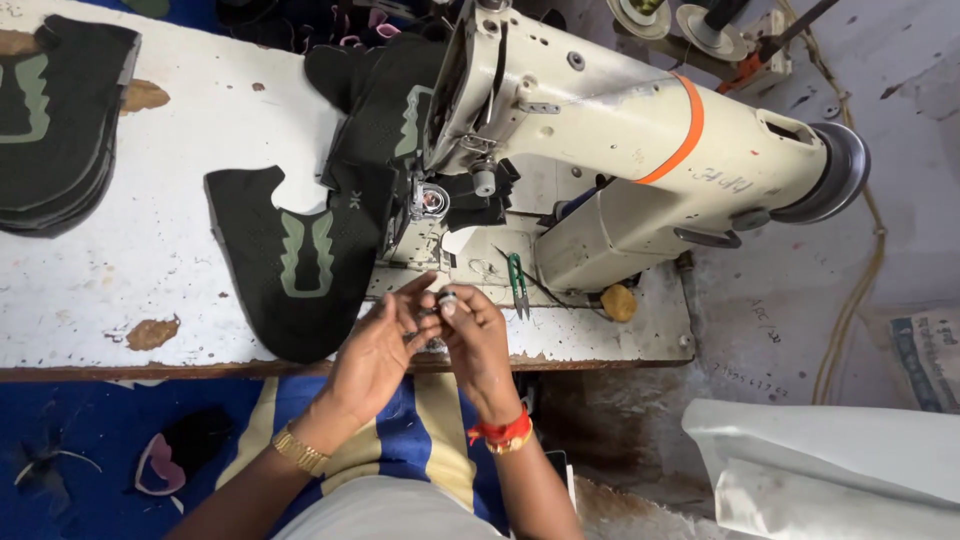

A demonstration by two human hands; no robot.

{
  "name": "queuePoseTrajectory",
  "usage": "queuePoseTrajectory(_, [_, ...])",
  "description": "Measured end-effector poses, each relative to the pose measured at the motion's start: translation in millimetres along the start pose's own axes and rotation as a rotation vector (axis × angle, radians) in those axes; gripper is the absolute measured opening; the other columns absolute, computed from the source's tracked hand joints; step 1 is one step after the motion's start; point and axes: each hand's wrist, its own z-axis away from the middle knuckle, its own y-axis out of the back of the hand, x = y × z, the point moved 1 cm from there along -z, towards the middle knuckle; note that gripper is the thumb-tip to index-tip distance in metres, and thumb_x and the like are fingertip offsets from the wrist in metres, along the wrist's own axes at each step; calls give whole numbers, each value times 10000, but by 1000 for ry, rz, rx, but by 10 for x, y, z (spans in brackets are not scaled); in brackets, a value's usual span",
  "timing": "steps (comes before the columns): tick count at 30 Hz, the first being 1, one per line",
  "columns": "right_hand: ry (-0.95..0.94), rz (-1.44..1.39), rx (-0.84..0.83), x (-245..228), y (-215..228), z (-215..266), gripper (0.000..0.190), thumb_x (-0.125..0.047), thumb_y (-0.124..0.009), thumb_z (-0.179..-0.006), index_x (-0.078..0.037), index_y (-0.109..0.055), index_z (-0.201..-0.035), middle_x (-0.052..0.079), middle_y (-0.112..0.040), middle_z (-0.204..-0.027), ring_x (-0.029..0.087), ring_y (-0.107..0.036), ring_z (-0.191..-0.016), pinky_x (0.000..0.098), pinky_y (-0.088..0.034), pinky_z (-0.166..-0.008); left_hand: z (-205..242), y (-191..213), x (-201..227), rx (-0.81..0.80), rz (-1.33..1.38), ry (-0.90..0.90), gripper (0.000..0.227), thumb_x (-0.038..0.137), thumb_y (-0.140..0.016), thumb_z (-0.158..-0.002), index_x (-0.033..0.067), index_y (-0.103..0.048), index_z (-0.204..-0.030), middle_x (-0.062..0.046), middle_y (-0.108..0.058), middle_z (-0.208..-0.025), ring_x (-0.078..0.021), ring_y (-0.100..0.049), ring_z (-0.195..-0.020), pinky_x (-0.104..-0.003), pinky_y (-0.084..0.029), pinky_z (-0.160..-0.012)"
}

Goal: The person uses a sewing machine to stitch the edges of black slipper uppers with green camouflage patterns. They guide the fabric through the machine, cut threads with scissors, and stack the finished pieces on the table.

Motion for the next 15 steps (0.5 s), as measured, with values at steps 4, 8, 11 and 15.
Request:
queuePoseTrajectory(4, [-21, -5, -150, 36, 1, -274, 135, -25, -626, -1008, 20, -672, -1127, 103, -736, -1008, 155, -678, -834, 277, -555, -763, 173, 125, 84, 139, 62, 85, 406, 433, -489, -1113, 37, -578, -1097, -88, -616, -1356, -197, -608, -1225, -430, -485, -1057])
queuePoseTrajectory(8, [330, 578, -101, -291, -171, -535, 173, -56, -630, -1029, 3, -706, -1174, 79, -726, -978, 141, -679, -832, 260, -572, -773, 424, 71, 211, 288, -216, 382, 562, 524, -427, -930, 206, -519, -1384, -91, -688, -1258, -226, -658, -1087, -433, -527, -927])
queuePoseTrajectory(11, [700, 1082, 0, -567, -328, -678, 199, -70, -664, -997, -11, -719, -1178, 86, -680, -969, 152, -675, -845, 268, -553, -748, 583, 222, 154, 110, -511, 494, 513, 422, -445, -981, 115, -537, -1382, -109, -691, -1286, -210, -644, -1123, -391, -521, -959])
queuePoseTrajectory(15, [928, 1359, 40, -649, -441, -877, 229, -55, -748, -943, -7, -737, -1167, 127, -612, -884, 223, -562, -795, 356, -447, -706, 495, 157, 136, -7, -749, 390, 476, 372, -490, -998, 54, -595, -1335, -145, -711, -1245, -224, -655, -1182, -385, -508, -971])
